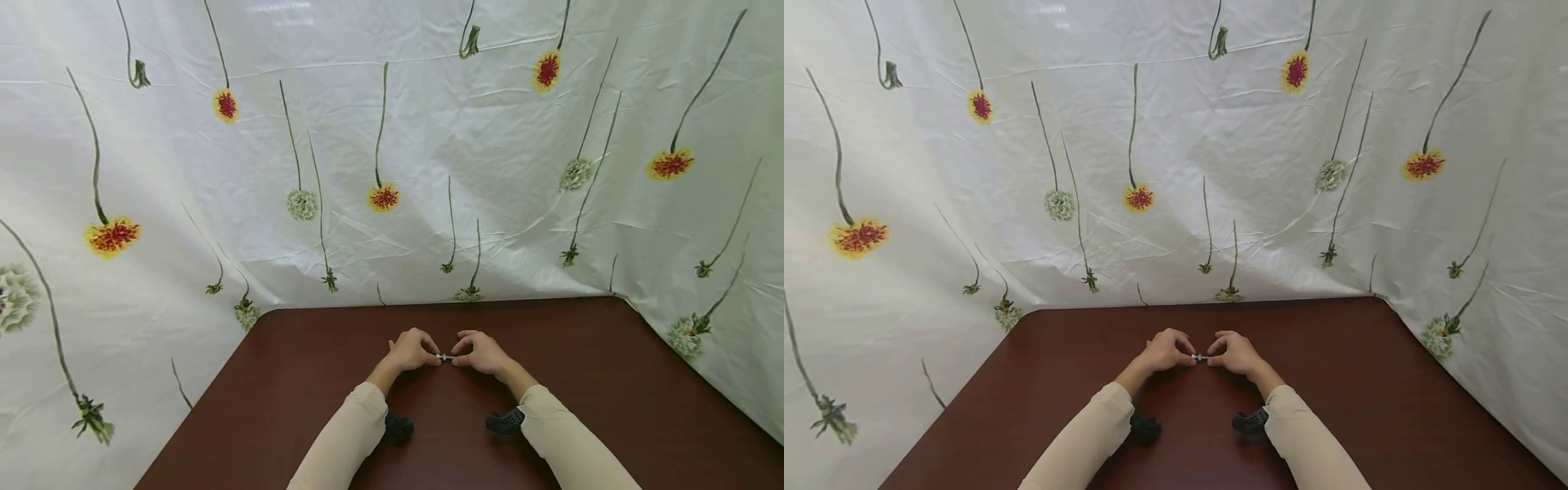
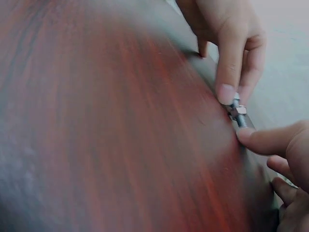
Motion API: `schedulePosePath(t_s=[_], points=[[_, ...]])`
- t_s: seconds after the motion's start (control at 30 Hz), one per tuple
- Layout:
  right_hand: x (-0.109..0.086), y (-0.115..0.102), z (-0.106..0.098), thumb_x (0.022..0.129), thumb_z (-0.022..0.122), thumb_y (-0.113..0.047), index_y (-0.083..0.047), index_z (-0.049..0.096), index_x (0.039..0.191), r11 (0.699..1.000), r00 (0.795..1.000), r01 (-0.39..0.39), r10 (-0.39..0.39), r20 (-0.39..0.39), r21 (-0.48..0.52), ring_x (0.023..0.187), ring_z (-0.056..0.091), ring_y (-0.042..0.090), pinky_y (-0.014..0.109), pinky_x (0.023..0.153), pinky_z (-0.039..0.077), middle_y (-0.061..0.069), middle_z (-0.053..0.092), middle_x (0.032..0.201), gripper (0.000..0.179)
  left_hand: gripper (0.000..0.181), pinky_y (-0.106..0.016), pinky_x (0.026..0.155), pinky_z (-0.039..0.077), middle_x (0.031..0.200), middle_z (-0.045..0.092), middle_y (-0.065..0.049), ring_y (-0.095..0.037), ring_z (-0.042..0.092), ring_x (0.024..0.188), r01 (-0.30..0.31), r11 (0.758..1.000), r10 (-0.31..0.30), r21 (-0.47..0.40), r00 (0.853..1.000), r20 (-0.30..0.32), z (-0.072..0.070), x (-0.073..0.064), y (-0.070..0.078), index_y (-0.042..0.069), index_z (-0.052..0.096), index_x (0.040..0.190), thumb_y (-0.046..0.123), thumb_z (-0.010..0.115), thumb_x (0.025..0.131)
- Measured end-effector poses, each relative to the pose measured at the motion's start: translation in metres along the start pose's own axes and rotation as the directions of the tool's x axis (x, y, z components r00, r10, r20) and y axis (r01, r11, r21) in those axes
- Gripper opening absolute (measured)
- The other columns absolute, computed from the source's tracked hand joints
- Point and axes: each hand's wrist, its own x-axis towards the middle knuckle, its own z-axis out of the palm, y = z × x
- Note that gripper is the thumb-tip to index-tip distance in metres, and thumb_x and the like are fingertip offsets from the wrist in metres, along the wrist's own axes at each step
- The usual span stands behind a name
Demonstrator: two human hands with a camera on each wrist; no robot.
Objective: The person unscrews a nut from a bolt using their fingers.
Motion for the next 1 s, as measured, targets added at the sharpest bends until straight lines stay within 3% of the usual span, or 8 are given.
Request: schedulePosePath(t_s=[0.3, 0.5, 0.57, 0.67, 0.73, 0.8, 0.87, 1.0], points=[[0.001, -0.004, 0.002, 0.088, 0.081, -0.003, -0.006, 0.078, 0.086, 0.998, 0.999, 0.019, -0.022, -0.036, -0.064, 0.137, 0.044, 0.049, 0.064, 0.11, 0.032, 0.023, 0.057, 0.143, 0.005, 0.008, -0.085, 0.104, 0.009, 0.11, 0.072, 0.002, -0.035, 0.057, 0.127, 0.021, 1.0, -0.021, 0.023, 1.0, -0.006, 0.001, 0.006, 0.001, 0.021, 0.082, 0.083, 0.018, 0.089, 0.084], [-0.001, -0.006, 0.005, 0.09, 0.079, -0.003, -0.009, 0.079, 0.087, 1.0, 0.998, -0.002, 0.001, -0.069, -0.016, 0.138, 0.043, 0.048, 0.064, 0.11, 0.032, 0.021, 0.058, 0.143, 0.007, 0.006, -0.086, 0.103, 0.011, 0.111, 0.072, 0.002, -0.037, 0.057, 0.127, 0.008, 1.0, -0.008, -0.005, 1.0, -0.017, -0.002, 0.005, -0.001, 0.02, 0.083, 0.083, 0.02, 0.088, 0.086], [-0.001, -0.007, 0.007, 0.092, 0.079, -0.005, -0.009, 0.078, 0.088, 1.0, 0.997, -0.007, 0.008, -0.075, 0.012, 0.139, 0.043, 0.047, 0.064, 0.11, 0.033, 0.021, 0.058, 0.143, 0.005, 0.005, -0.084, 0.103, 0.017, 0.11, 0.072, 0.003, -0.035, 0.059, 0.123, -0.007, 1.0, 0.006, -0.008, 1.0, -0.027, -0.004, 0.003, -0.002, 0.02, 0.084, 0.083, 0.021, 0.088, 0.086], [-0.001, -0.008, 0.01, 0.094, 0.077, -0.008, -0.007, 0.078, 0.091, 0.998, 0.997, -0.008, 0.013, -0.074, 0.067, 0.138, 0.044, 0.047, 0.062, 0.108, 0.037, 0.021, 0.059, 0.142, 0.003, 0.004, -0.068, 0.101, 0.04, 0.103, 0.072, 0.003, -0.028, 0.064, 0.109, -0.043, 0.999, 0.041, -0.029, 0.998, -0.047, -0.008, 0.001, -0.005, 0.016, 0.084, 0.085, 0.018, 0.088, 0.086], [-0.001, -0.009, 0.011, 0.096, 0.076, -0.009, -0.006, 0.077, 0.093, 0.995, 0.997, -0.005, 0.013, -0.077, 0.103, 0.136, 0.046, 0.046, 0.061, 0.106, 0.04, 0.022, 0.06, 0.14, 0.004, 0.004, -0.05, 0.089, 0.053, 0.098, 0.072, 0.004, -0.02, 0.065, 0.097, -0.077, 0.996, 0.074, -0.047, 0.995, -0.062, -0.01, 0.0, -0.007, 0.014, 0.084, 0.086, 0.015, 0.087, 0.086], [0.0, -0.01, 0.011, 0.096, 0.075, -0.008, -0.006, 0.077, 0.094, 0.992, 0.995, -0.005, 0.017, -0.096, 0.126, 0.134, 0.049, 0.044, 0.059, 0.104, 0.042, 0.021, 0.062, 0.138, 0.004, 0.004, -0.036, 0.074, 0.056, 0.095, 0.073, 0.004, -0.014, 0.066, 0.088, -0.109, 0.99, 0.103, -0.084, 0.992, -0.067, -0.012, 0.0, -0.007, 0.011, 0.084, 0.088, 0.013, 0.087, 0.086], [0.0, -0.011, 0.01, 0.097, 0.074, -0.008, -0.006, 0.077, 0.095, 0.991, 0.992, -0.001, 0.018, -0.123, 0.137, 0.132, 0.051, 0.042, 0.058, 0.102, 0.043, 0.02, 0.063, 0.135, 0.004, 0.006, -0.029, 0.069, 0.055, 0.092, 0.075, 0.003, -0.01, 0.068, 0.083, -0.13, 0.984, 0.123, -0.125, 0.99, -0.068, -0.014, 0.001, -0.006, 0.009, 0.084, 0.091, 0.014, 0.086, 0.087], [0.003, -0.014, 0.006, 0.097, 0.073, -0.007, -0.005, 0.075, 0.097, 0.986, 0.986, 0.023, 0.005, -0.165, 0.164, 0.123, 0.058, 0.036, 0.052, 0.096, 0.048, 0.018, 0.066, 0.13, 0.004, 0.009, -0.029, 0.07, 0.057, 0.09, 0.077, 0.001, -0.011, 0.072, 0.082, -0.124, 0.972, 0.109, -0.199, 0.99, -0.085, -0.016, 0.004, -0.001, 0.008, 0.084, 0.095, 0.016, 0.084, 0.089]])
